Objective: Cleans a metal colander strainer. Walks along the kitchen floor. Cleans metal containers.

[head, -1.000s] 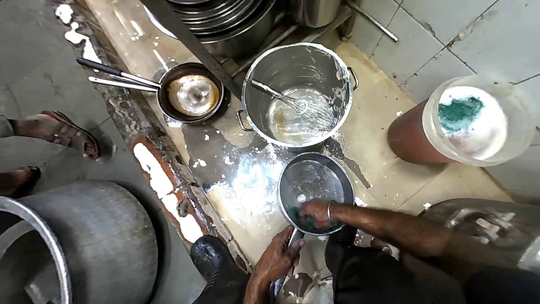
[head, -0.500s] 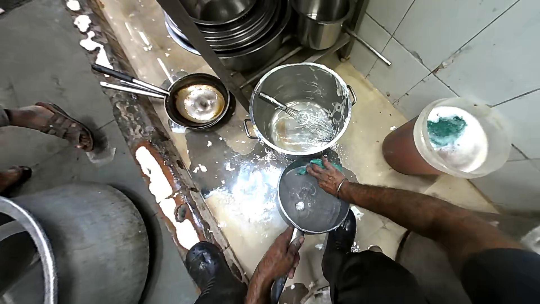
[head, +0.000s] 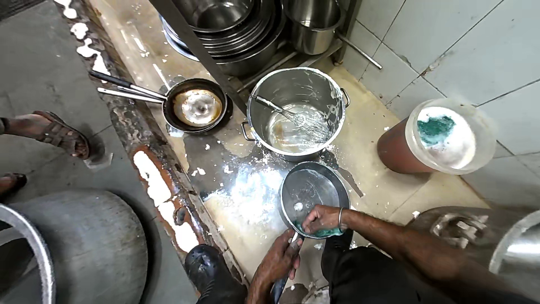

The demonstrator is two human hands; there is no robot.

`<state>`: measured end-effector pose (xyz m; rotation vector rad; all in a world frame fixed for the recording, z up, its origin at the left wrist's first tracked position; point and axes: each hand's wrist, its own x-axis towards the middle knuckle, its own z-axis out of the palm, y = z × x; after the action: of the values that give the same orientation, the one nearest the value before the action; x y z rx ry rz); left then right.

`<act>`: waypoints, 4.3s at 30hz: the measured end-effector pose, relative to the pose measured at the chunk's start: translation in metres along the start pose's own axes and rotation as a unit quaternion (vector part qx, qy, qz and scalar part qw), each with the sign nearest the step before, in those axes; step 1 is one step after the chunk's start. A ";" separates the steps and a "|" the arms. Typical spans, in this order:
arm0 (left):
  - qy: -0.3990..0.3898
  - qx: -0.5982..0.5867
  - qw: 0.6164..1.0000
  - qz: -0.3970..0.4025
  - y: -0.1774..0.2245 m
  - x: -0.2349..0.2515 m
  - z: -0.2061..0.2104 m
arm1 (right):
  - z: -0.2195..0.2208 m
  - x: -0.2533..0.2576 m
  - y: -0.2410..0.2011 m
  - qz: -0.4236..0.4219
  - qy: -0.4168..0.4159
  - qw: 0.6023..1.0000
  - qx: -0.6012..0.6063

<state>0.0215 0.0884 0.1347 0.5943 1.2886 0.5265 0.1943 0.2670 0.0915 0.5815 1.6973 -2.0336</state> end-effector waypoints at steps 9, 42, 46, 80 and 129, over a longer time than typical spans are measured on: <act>0.012 -0.043 0.999 -0.001 0.001 0.000 -0.007 | -0.010 0.037 -0.005 0.096 0.372 0.836 0.391; 0.010 -0.024 0.999 -0.047 0.014 0.006 0.004 | -0.003 0.093 -0.043 -0.026 0.364 0.906 0.214; 0.007 -0.008 0.998 -0.063 0.017 0.007 0.009 | -0.013 0.099 -0.035 -0.031 0.416 0.864 0.282; 0.006 -0.027 0.999 -0.018 -0.004 0.010 0.020 | -0.003 -0.031 -0.025 0.235 -0.113 0.890 -0.375; -0.020 -0.058 0.997 0.039 -0.037 0.001 0.005 | -0.016 0.049 0.050 0.122 -0.101 0.811 -0.563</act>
<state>0.0274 0.0607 0.1100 0.5577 1.1920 0.6463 0.1836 0.2719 0.0207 0.1244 2.1369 -0.6092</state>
